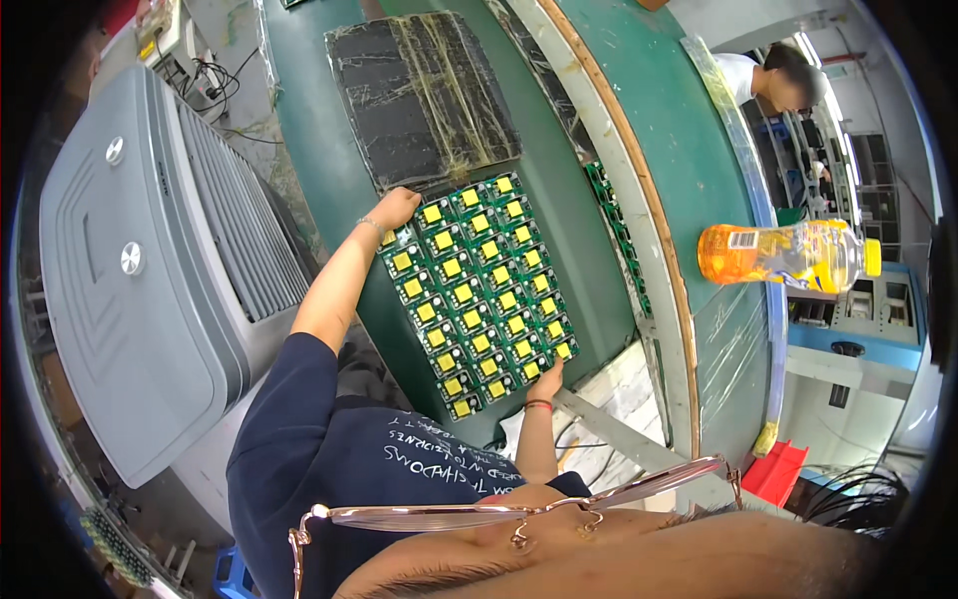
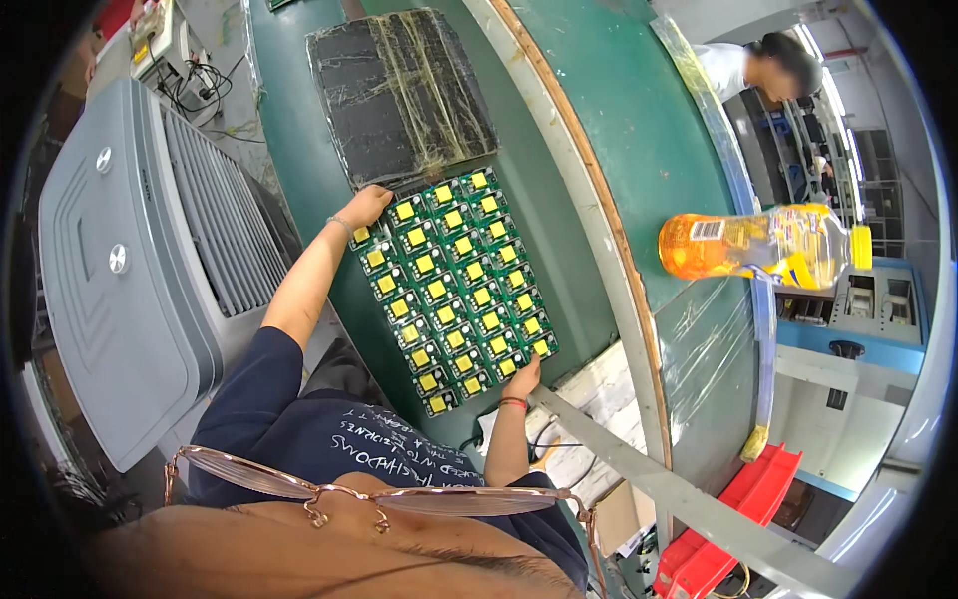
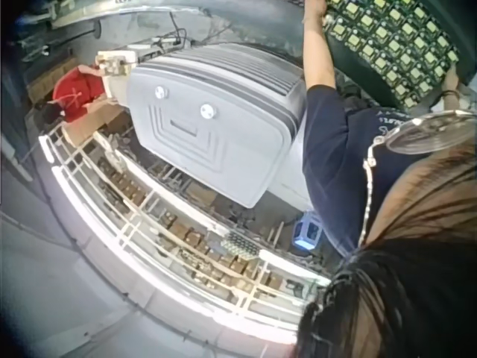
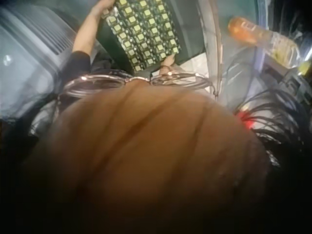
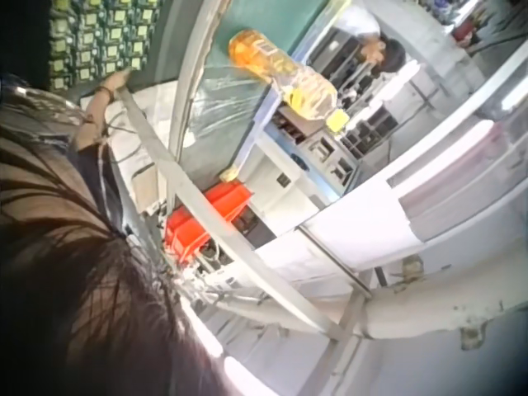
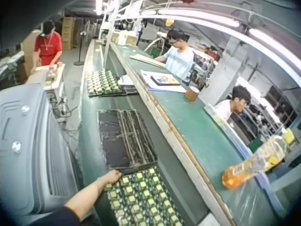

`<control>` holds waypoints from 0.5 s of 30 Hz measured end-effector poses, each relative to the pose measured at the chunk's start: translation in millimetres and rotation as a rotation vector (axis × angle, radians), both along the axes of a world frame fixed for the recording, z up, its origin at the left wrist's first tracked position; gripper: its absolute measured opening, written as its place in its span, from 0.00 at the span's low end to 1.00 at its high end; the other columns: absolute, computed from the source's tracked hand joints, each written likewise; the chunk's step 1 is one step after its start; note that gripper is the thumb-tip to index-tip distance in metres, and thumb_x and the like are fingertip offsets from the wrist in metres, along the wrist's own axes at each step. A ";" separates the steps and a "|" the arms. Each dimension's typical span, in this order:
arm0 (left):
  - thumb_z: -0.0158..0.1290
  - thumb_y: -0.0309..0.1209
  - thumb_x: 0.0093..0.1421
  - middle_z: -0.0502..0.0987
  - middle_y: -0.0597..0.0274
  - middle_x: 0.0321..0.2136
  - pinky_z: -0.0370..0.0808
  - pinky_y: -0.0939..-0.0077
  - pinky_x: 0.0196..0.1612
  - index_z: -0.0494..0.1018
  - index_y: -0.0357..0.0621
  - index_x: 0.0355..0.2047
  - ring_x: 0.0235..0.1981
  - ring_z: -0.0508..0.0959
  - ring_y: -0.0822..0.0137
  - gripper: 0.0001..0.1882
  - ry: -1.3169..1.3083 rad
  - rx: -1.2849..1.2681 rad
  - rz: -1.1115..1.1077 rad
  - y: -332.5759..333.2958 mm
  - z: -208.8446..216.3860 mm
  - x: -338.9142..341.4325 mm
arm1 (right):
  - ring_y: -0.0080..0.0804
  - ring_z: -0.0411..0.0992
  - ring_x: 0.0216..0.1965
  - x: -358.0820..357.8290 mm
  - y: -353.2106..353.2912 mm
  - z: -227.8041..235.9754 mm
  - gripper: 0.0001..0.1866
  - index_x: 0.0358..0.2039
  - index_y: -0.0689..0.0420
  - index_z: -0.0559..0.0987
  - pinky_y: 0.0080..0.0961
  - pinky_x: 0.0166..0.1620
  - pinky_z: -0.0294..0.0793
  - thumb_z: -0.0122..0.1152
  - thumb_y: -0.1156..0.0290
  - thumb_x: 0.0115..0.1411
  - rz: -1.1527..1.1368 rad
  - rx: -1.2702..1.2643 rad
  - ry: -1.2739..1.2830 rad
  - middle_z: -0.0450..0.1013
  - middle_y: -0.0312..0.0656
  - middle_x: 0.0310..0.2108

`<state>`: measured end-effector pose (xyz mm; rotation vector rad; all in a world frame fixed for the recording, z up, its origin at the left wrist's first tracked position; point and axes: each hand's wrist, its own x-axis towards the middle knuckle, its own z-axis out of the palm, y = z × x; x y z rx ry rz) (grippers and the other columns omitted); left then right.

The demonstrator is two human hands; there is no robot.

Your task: The person carries a panel of circuit boards to a conveyor table, uses a handheld testing device to test individual components on another panel, and transfers the tested panel to the conveyor table.

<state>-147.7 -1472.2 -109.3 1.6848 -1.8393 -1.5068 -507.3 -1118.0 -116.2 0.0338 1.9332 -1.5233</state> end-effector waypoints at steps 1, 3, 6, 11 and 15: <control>0.41 0.40 0.63 0.75 0.40 0.43 0.68 0.63 0.52 0.75 0.29 0.39 0.47 0.73 0.45 0.23 0.011 -0.027 -0.037 5.6 7.9 6.7 | 0.36 0.73 0.44 -4.0 2.4 -3.7 0.25 0.53 0.62 0.69 0.32 0.47 0.73 0.47 0.57 0.63 0.046 0.080 0.059 0.71 0.42 0.48; 0.41 0.40 0.64 0.75 0.43 0.44 0.67 0.66 0.53 0.73 0.30 0.44 0.49 0.72 0.47 0.23 0.036 -0.027 0.011 34.5 13.6 24.3 | 0.37 0.74 0.42 -3.0 6.3 -3.5 0.24 0.52 0.62 0.69 0.34 0.45 0.74 0.47 0.56 0.64 -0.030 0.086 -0.065 0.72 0.42 0.46; 0.42 0.40 0.65 0.74 0.45 0.48 0.65 0.68 0.55 0.70 0.32 0.49 0.52 0.72 0.51 0.22 0.324 -0.242 0.429 90.0 13.9 40.6 | 0.41 0.73 0.45 13.7 10.3 30.0 0.26 0.54 0.60 0.67 0.42 0.46 0.75 0.44 0.52 0.65 0.078 0.064 -0.238 0.71 0.43 0.49; 0.42 0.37 0.66 0.75 0.54 0.46 0.66 0.75 0.52 0.68 0.31 0.51 0.47 0.73 0.64 0.22 0.428 0.019 0.395 211.2 67.2 62.5 | 0.24 0.59 0.13 15.9 38.7 57.5 0.25 0.31 0.54 0.72 0.29 0.22 0.67 0.50 0.42 0.58 0.363 0.486 0.078 0.62 0.32 0.15; 0.42 0.36 0.66 0.75 0.55 0.44 0.69 0.74 0.50 0.68 0.31 0.51 0.44 0.74 0.68 0.20 0.545 0.181 0.345 323.1 110.5 109.0 | 0.26 0.65 0.22 54.7 69.5 93.7 0.26 0.42 0.58 0.74 0.29 0.25 0.70 0.53 0.46 0.58 0.523 0.430 0.156 0.67 0.36 0.24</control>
